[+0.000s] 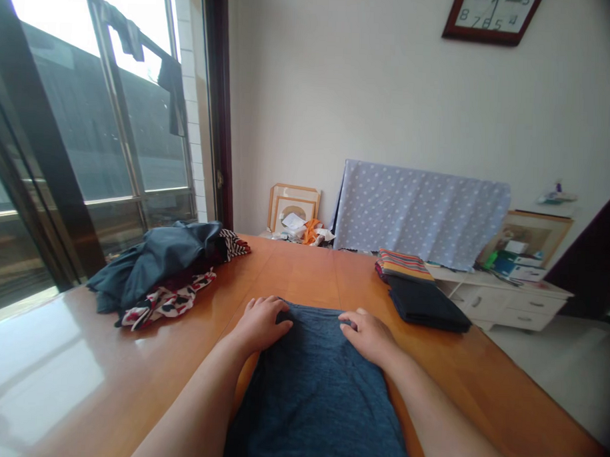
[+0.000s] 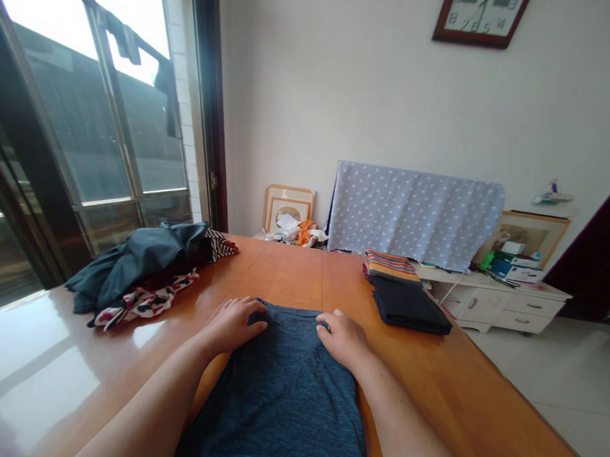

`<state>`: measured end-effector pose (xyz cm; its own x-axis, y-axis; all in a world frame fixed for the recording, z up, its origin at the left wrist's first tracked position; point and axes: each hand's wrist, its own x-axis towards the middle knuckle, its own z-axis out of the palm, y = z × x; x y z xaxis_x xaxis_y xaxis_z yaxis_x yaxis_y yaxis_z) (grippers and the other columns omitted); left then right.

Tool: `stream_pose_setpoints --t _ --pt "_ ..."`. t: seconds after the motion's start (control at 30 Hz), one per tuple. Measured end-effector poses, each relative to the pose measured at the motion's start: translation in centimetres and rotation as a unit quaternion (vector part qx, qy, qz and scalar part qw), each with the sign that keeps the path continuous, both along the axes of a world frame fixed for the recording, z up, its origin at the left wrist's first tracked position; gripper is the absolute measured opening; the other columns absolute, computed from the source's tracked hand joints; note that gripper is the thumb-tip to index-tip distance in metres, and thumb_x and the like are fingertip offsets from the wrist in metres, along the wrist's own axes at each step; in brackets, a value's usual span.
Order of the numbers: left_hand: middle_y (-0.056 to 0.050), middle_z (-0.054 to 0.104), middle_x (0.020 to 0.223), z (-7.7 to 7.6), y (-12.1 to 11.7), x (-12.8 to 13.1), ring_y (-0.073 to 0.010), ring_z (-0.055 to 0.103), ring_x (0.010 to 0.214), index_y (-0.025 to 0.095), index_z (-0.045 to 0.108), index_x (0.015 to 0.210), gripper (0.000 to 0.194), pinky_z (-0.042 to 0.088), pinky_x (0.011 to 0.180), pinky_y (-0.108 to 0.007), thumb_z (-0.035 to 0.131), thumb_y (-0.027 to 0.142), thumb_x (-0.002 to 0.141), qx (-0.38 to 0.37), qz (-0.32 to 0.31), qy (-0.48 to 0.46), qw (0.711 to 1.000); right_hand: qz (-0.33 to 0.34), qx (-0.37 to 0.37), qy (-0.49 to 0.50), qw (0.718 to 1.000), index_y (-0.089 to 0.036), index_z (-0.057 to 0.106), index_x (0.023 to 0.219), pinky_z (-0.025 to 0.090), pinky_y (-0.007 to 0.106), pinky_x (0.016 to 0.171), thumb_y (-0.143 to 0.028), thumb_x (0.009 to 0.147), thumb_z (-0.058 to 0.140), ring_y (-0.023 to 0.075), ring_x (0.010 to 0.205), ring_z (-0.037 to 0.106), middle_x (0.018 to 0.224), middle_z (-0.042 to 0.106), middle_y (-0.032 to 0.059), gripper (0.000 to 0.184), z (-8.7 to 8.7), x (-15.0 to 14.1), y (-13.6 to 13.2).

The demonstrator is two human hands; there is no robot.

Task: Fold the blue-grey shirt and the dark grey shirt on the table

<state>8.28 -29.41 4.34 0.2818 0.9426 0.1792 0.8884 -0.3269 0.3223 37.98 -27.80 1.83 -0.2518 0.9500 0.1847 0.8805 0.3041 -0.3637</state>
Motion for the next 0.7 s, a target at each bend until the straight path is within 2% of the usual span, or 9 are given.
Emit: stream_pose_setpoints --t 0.1,0.2,0.3,0.43,0.57,0.7 --pt "-0.002 0.068 0.116 -0.2 0.4 -0.4 -0.0267 0.061 0.111 0.031 0.069 0.108 0.030 0.045 0.098 -0.040 0.060 0.038 0.080 -0.006 -0.011 0.001 1.000 0.081 -0.034 0.030 0.996 -0.030 0.074 0.106 0.041 0.024 0.071 -0.030 0.085 0.058 0.0147 0.078 0.061 0.090 0.065 0.0017 0.026 0.0 -0.1 -0.2" --pt "0.000 0.066 0.124 -0.7 0.9 -1.1 -0.0266 0.059 0.115 0.033 0.071 0.109 0.033 0.041 0.104 -0.040 0.061 0.032 0.077 -0.039 -0.016 0.002 0.999 0.138 -0.064 0.038 0.988 -0.026 0.076 0.099 0.043 0.024 0.071 -0.025 0.081 0.060 0.0147 0.076 0.060 0.085 0.065 0.0014 0.023 0.3 -0.1 -0.6" --pt "0.001 0.067 0.124 -0.9 1.3 -1.8 -0.0245 0.059 0.117 0.033 0.071 0.110 0.036 0.040 0.105 -0.038 0.056 0.026 0.078 -0.038 -0.014 -0.037 0.999 0.137 -0.049 0.059 0.988 -0.024 0.076 0.098 0.044 0.025 0.074 -0.025 0.082 0.060 0.0161 0.079 0.061 0.087 0.068 0.0024 0.022 1.4 -0.2 -1.5" --pt "-0.001 0.073 0.110 -0.7 1.5 -2.7 -0.0216 0.064 0.106 0.026 0.072 0.109 0.037 0.047 0.096 -0.031 0.050 0.022 0.080 -0.034 -0.011 -0.114 0.993 0.137 -0.025 0.085 0.987 -0.023 0.074 0.102 0.044 0.025 0.075 -0.025 0.085 0.057 0.0159 0.081 0.061 0.091 0.069 0.0026 0.024 3.9 -1.3 -3.1" --pt "0.000 0.074 0.108 -1.2 1.5 -3.3 -0.0214 0.065 0.103 0.027 0.074 0.107 0.038 0.049 0.093 -0.030 0.050 0.021 0.078 -0.102 -0.009 -0.118 0.988 0.163 -0.039 0.039 0.985 -0.023 0.073 0.101 0.043 0.024 0.073 -0.023 0.085 0.057 0.0149 0.079 0.061 0.089 0.069 0.0012 0.023 6.1 -3.4 -4.8" --pt "0.000 0.074 0.109 -1.7 1.7 -3.4 -0.0211 0.065 0.104 0.026 0.075 0.105 0.037 0.048 0.094 -0.029 0.052 0.020 0.076 -0.111 -0.008 -0.121 0.986 0.197 -0.012 -0.003 0.980 -0.023 0.073 0.097 0.042 0.024 0.076 -0.021 0.086 0.057 0.0144 0.081 0.060 0.091 0.067 0.0016 0.020 7.2 -6.1 -7.5"
